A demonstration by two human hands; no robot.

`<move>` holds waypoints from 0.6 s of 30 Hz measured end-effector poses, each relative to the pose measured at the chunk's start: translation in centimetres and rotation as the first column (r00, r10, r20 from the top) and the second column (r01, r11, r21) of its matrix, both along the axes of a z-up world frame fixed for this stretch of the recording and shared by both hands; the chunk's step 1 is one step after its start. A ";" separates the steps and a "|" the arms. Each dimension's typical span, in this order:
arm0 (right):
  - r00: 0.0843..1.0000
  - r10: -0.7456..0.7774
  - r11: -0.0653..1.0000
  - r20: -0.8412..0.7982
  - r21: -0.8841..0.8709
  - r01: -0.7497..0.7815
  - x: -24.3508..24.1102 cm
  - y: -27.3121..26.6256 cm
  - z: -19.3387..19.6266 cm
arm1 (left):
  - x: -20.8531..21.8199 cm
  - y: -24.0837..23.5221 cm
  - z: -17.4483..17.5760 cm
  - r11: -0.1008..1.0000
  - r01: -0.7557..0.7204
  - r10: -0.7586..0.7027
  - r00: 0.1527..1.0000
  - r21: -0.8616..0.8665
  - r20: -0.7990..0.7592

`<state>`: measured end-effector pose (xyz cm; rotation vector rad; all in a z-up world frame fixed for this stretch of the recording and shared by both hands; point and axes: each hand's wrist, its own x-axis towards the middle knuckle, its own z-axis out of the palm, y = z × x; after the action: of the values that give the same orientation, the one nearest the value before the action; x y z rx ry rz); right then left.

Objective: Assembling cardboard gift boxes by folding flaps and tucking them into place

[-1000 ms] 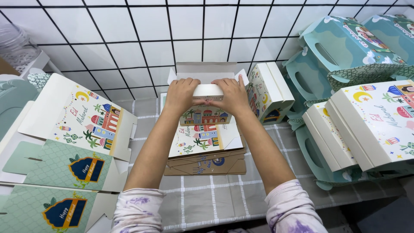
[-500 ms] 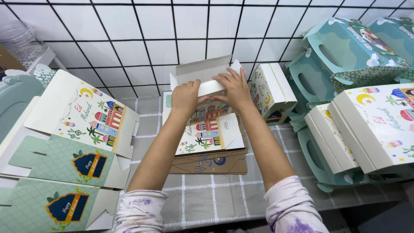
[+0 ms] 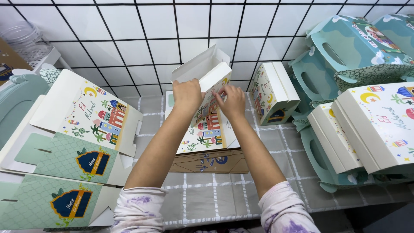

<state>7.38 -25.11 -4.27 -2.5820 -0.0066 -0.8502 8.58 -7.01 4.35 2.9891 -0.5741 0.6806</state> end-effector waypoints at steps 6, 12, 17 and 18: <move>0.996 0.086 0.990 0.026 0.111 -0.088 -4.9 2.7 -0.9 | -1.9 -1.9 1.2 0.999 -0.011 0.007 0.995 -0.036 -0.095; 0.986 0.156 0.960 -0.060 0.243 -0.137 -7.8 3.6 -0.7 | -5.6 -4.3 4.3 0.990 -0.143 0.138 0.975 -0.017 -0.176; 0.945 0.315 0.881 -0.091 0.398 -0.255 -10.8 3.8 1.3 | -2.4 -3.5 3.2 0.975 -0.142 0.058 0.906 -0.172 -0.420; 0.935 0.347 0.840 -0.068 0.467 -0.278 -11.3 4.0 1.5 | -3.8 -2.8 4.9 0.967 -0.121 -0.017 0.850 -0.226 -0.526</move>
<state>-3.94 -21.12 -2.80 -2.1163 -0.1657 -0.4642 4.77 -9.79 9.22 2.7659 -0.3363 -0.0831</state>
